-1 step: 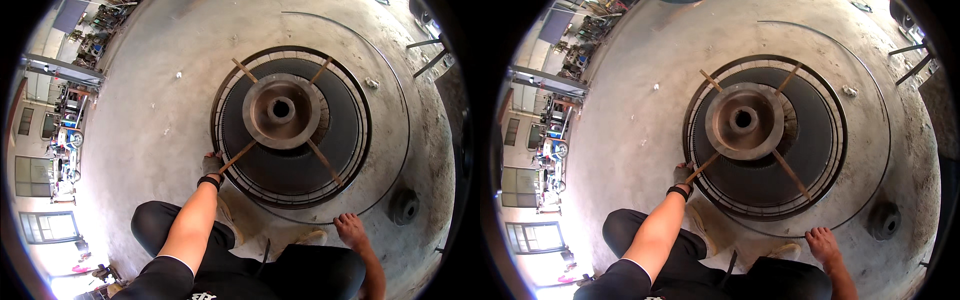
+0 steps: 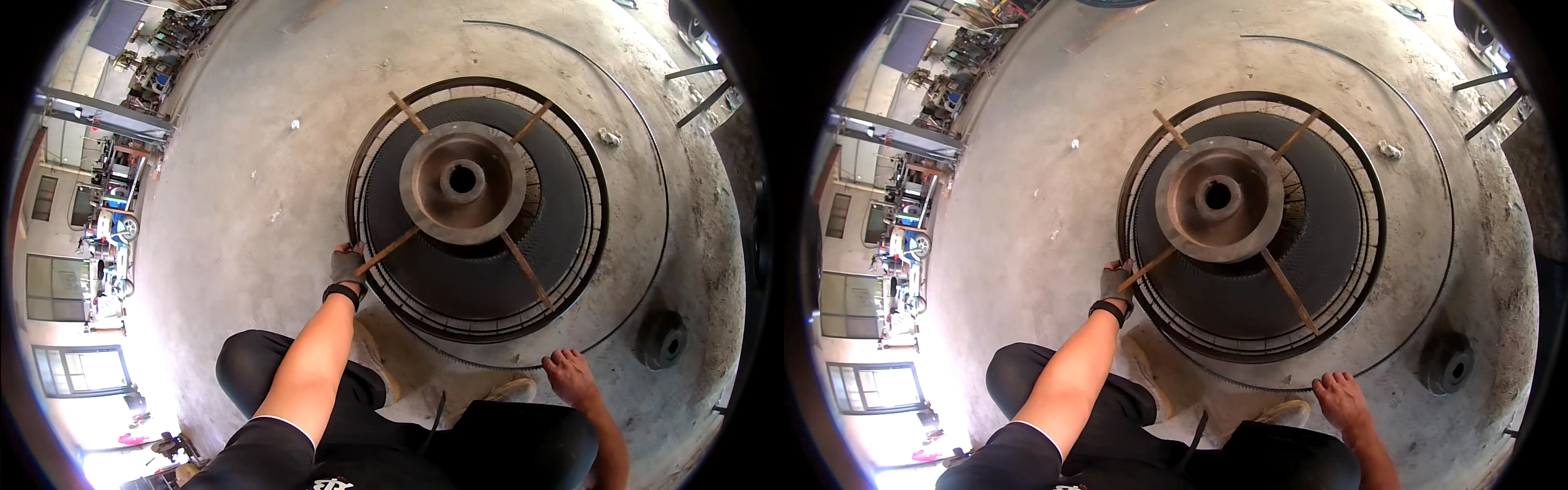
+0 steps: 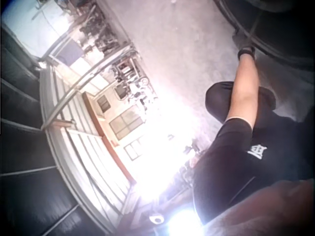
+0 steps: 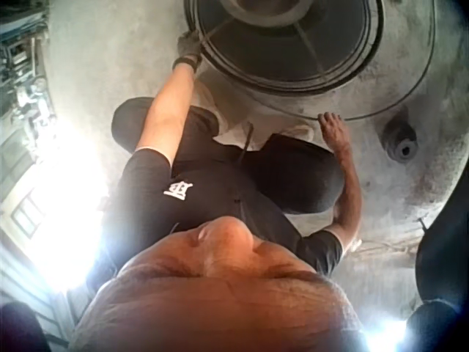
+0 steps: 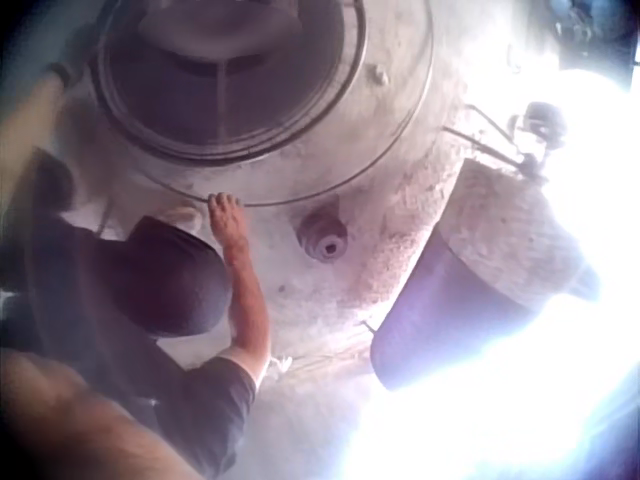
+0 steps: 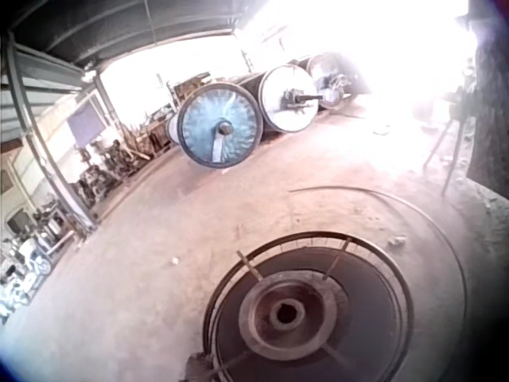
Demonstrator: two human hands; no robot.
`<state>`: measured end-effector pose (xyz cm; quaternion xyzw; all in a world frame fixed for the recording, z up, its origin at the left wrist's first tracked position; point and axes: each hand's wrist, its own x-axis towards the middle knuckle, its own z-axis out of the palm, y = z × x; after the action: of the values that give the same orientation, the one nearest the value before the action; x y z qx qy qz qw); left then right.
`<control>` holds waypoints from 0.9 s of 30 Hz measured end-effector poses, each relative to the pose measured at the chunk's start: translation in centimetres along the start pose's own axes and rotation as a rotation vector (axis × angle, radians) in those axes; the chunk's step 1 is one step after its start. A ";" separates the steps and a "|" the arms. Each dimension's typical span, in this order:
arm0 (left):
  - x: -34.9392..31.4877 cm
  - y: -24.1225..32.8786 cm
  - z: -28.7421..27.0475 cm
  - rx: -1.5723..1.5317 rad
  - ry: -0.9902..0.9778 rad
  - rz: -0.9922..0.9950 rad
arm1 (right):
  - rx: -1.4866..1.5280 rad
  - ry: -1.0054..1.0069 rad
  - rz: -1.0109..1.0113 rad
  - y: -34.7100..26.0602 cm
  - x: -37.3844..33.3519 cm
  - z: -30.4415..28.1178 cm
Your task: The person assembles a fan cage by placing wooden sticks across the frame and securing them with pliers. They then move to a large spool and use pliers to manipulate a wire or cable attached to it.
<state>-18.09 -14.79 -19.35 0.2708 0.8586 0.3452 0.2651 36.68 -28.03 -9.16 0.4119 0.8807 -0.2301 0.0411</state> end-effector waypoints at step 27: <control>-12.1 -4.5 4.4 -0.486 0.038 -0.239 | 0.033 -0.015 0.017 -1.5 2.6 0.9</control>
<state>-7.93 -23.40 -22.18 0.0895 0.7813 0.5124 0.3451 33.78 -27.43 -10.12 0.4181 0.8731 -0.2472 0.0429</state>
